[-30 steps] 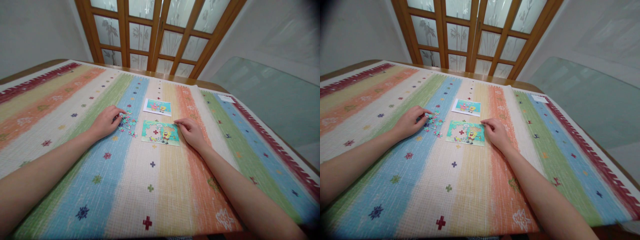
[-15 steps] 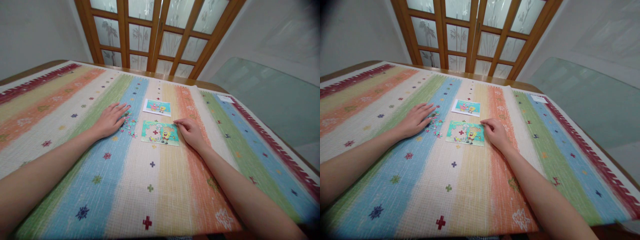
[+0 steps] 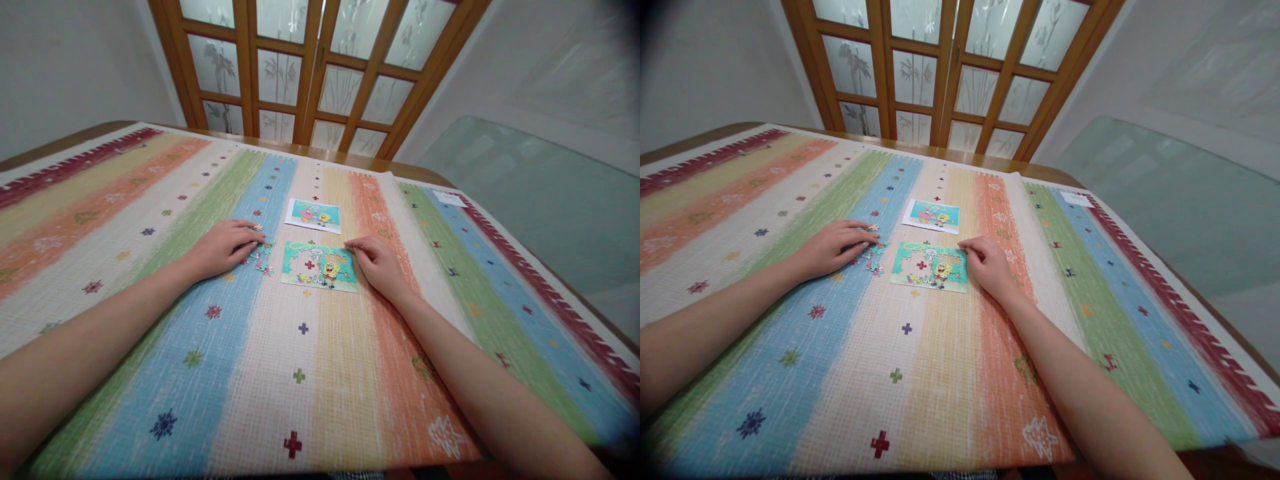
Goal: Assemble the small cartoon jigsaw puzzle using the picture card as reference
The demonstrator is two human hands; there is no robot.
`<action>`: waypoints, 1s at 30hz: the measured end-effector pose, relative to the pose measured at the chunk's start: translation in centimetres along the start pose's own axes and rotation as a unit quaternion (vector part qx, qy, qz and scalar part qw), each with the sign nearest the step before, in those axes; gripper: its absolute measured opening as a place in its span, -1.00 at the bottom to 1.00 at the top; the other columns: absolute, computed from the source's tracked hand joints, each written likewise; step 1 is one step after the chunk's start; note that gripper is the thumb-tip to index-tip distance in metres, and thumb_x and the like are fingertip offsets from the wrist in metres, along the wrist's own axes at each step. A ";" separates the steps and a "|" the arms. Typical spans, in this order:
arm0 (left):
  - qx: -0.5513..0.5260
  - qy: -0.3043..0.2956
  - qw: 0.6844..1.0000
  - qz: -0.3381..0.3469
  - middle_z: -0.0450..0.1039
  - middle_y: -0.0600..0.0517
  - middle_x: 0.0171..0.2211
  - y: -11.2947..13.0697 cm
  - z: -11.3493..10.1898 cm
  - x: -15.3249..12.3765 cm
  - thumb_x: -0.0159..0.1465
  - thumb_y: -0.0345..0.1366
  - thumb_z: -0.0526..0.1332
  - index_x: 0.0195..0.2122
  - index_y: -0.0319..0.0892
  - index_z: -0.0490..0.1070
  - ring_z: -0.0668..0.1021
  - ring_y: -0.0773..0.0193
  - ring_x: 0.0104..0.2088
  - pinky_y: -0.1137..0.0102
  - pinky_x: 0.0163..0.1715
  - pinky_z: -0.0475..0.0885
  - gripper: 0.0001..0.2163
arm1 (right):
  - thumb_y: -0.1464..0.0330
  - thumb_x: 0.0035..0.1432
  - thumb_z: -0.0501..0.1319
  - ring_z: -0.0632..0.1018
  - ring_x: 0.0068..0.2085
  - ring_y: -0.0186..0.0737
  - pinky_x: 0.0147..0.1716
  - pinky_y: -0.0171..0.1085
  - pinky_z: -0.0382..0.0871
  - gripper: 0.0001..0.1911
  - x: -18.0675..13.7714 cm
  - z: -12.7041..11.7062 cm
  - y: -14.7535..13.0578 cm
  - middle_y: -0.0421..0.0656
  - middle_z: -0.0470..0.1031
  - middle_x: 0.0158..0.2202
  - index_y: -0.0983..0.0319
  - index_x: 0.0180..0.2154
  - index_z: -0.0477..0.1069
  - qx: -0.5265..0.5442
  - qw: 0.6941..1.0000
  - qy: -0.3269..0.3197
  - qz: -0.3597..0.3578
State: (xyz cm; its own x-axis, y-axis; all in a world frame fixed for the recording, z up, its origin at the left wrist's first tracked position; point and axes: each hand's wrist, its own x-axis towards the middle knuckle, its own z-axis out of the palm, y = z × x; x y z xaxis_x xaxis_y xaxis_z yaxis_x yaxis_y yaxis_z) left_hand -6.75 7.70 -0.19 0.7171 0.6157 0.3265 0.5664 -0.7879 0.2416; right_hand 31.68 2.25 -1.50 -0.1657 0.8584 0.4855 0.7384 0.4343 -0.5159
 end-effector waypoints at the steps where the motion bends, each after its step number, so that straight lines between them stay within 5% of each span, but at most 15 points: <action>1: -0.011 0.019 1.000 0.000 0.54 -0.06 0.05 0.0 -0.1 0.0 0.44 -0.21 0.03 0.03 -0.14 0.48 0.46 0.11 0.14 0.15 0.18 0.32 -0.71 | 0.41 0.23 0.12 0.59 -0.16 -0.07 -0.09 -0.06 0.43 -0.76 0.0 0.0 0.0 -0.07 0.63 -0.22 0.17 -0.22 0.58 0.000 1.000 0.000 0.000; 5: -0.012 0.073 0.996 -0.040 0.52 -0.11 -0.03 0.0 -0.3 -0.1 0.42 -0.16 0.05 -0.01 -0.17 0.45 0.50 0.08 0.03 0.11 0.14 0.34 -0.72 | 0.41 0.23 0.12 0.59 -0.16 -0.07 -0.09 -0.06 0.43 -0.76 0.0 0.0 0.0 -0.08 0.63 -0.23 0.17 -0.22 0.58 -0.003 1.000 0.005 -0.005; 14: 0.022 0.017 0.998 -0.054 0.40 -0.12 0.15 -0.7 0.6 -0.1 0.42 -0.07 0.06 0.14 -0.13 0.43 0.40 0.02 0.16 0.05 0.23 0.23 -0.62 | 0.42 0.23 0.12 0.59 -0.16 -0.08 -0.08 -0.05 0.43 -0.76 -0.1 0.0 0.3 -0.09 0.63 -0.22 0.15 -0.21 0.57 -0.007 1.000 -0.001 -0.009; 30: 0.014 0.049 0.998 -0.028 0.45 -0.14 0.05 -0.2 0.1 -0.1 0.36 -0.31 0.03 -0.03 -0.18 0.46 0.46 0.05 0.09 0.07 0.17 0.30 -0.73 | 0.40 0.23 0.12 0.58 -0.16 -0.08 -0.09 -0.05 0.43 -0.76 -0.1 -0.1 0.0 -0.08 0.63 -0.23 0.16 -0.22 0.58 -0.006 1.000 -0.001 -0.006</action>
State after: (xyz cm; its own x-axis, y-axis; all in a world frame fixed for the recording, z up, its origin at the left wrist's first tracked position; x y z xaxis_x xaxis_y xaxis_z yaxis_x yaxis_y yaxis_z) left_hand -6.92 7.80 -0.39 0.6412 0.6540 0.4015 0.6173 -0.7504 0.2364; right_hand 31.75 2.16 -1.49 -0.1756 0.8536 0.4904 0.7439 0.4414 -0.5018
